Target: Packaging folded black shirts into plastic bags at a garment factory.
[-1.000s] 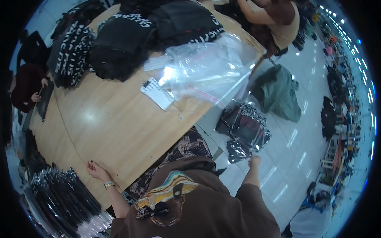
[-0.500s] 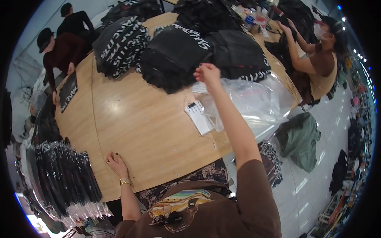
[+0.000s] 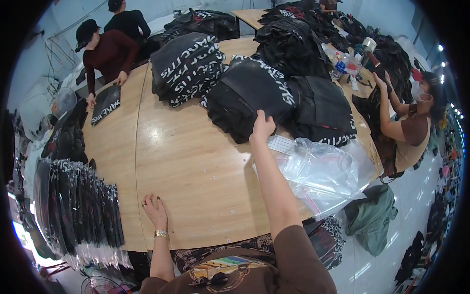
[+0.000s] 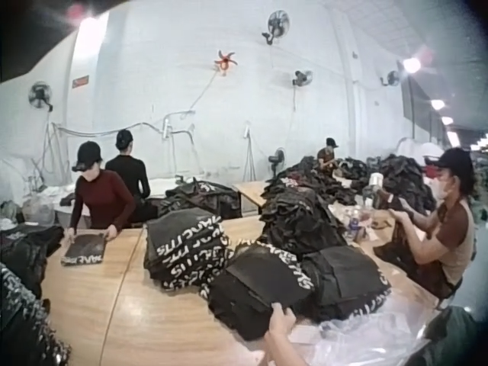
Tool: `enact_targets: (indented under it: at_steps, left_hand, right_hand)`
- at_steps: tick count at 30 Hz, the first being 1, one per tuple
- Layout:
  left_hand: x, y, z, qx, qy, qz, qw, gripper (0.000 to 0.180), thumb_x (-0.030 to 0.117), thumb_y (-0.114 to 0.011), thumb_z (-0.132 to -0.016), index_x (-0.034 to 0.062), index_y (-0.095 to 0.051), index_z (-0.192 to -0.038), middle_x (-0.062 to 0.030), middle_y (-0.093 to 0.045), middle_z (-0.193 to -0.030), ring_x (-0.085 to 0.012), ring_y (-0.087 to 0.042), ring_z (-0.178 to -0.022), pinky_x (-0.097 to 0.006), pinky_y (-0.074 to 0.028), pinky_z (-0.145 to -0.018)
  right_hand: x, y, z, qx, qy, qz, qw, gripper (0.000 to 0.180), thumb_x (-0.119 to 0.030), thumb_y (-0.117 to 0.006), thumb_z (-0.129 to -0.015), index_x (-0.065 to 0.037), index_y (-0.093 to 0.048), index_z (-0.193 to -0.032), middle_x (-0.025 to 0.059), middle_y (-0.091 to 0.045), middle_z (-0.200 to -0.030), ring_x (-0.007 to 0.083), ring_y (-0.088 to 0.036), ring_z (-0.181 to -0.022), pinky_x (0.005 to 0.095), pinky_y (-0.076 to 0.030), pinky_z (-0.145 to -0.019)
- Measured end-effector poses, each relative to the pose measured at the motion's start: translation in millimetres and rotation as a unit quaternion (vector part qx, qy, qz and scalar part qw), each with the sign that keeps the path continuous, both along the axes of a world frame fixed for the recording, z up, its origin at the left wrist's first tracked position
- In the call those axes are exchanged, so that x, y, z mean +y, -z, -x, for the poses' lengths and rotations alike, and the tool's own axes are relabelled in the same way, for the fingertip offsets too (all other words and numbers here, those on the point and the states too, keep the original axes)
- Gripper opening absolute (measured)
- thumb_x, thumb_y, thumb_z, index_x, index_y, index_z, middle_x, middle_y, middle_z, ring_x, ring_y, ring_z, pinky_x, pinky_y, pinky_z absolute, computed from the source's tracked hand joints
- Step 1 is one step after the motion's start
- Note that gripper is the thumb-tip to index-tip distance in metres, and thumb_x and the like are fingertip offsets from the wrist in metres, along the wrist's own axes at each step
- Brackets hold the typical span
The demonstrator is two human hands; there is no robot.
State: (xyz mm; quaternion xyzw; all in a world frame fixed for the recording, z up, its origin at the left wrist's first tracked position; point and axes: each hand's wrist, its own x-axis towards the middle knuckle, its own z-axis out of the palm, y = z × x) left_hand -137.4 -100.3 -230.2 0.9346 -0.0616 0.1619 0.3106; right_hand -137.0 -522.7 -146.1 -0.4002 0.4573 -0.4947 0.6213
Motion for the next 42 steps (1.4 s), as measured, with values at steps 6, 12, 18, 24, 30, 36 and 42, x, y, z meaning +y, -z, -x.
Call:
enact_targets:
  at_steps: [6,12,18,24,30,36,42]
  left_hand:
    - [-34,-2,-18,0.046,0.030,0.141,0.988,0.029,0.012,-0.056,-0.082,0.0016,-0.050,-0.108,-0.0185,-0.044,-0.115,-0.0295,-0.041,-0.113,-0.038,-0.038,-0.090]
    - [-172,-21,-87,0.118,0.185,0.217,0.951,0.039,0.022,-0.058,-0.083,0.0035,-0.049,-0.116,-0.0169,-0.047,-0.118,-0.0300,-0.048,-0.106,-0.035,-0.038,-0.091]
    - [-226,-2,-108,0.175,0.293,0.042,0.939,0.033,0.026,-0.064,-0.077,0.0064,-0.057,-0.103,-0.0178,-0.057,-0.104,-0.0328,-0.049,-0.102,-0.037,-0.042,-0.085]
    - [-148,-28,-75,0.221,0.262,-0.066,0.937,0.026,0.025,-0.066,-0.076,0.0042,-0.055,-0.087,-0.0166,-0.061,-0.080,-0.0314,-0.058,-0.075,-0.040,-0.046,-0.068]
    - [18,-13,15,0.234,0.108,0.002,0.966,0.029,0.022,-0.067,-0.077,0.0012,-0.047,-0.082,-0.0146,-0.056,-0.065,-0.0286,-0.057,-0.060,-0.036,-0.043,-0.056]
    - [55,-55,66,0.094,0.060,-0.158,0.981,0.034,0.015,-0.066,-0.073,-0.0003,-0.047,-0.097,-0.0186,-0.055,-0.091,-0.0327,-0.053,-0.087,-0.040,-0.040,-0.077]
    - [-9,-57,50,0.011,0.115,-0.165,0.980,0.052,0.033,-0.049,-0.087,0.0058,-0.037,-0.130,-0.0258,-0.037,-0.129,-0.0429,-0.032,-0.120,-0.047,-0.025,-0.100]
  right_hand:
    - [53,39,46,-0.182,-0.014,-0.125,0.975,0.018,-0.008,-0.057,-0.075,-0.004,-0.053,-0.092,0.0034,-0.058,-0.083,0.0146,-0.057,-0.069,0.0266,-0.047,-0.056]
    - [93,25,90,-0.199,-0.078,-0.137,0.967,0.019,-0.001,-0.056,-0.076,-0.005,-0.053,-0.094,0.0043,-0.059,-0.084,0.0153,-0.060,-0.071,0.0245,-0.050,-0.058]
    - [129,49,139,-0.081,-0.142,-0.167,0.972,0.010,-0.004,-0.057,-0.076,-0.007,-0.054,-0.085,0.0013,-0.058,-0.074,0.0104,-0.056,-0.062,0.0223,-0.044,-0.048]
    - [136,75,160,0.065,-0.187,0.014,0.980,0.010,-0.006,-0.058,-0.075,-0.001,-0.055,-0.083,0.0015,-0.057,-0.072,0.0106,-0.054,-0.062,0.0236,-0.043,-0.055]
    - [158,60,151,0.339,-0.374,0.145,0.851,0.023,-0.019,-0.065,-0.072,-0.001,-0.051,-0.073,0.0142,-0.059,-0.070,0.0251,-0.058,-0.063,0.0364,-0.046,-0.057]
    - [164,66,150,0.420,-0.481,0.278,0.718,0.015,-0.020,-0.053,-0.080,-0.005,-0.055,-0.079,0.0180,-0.059,-0.070,0.0358,-0.058,-0.070,0.0445,-0.045,-0.062]
    - [153,20,193,0.299,-0.355,0.370,0.805,0.011,-0.016,-0.060,-0.076,-0.006,-0.056,-0.079,0.0115,-0.059,-0.069,0.0290,-0.060,-0.064,0.0380,-0.047,-0.056]
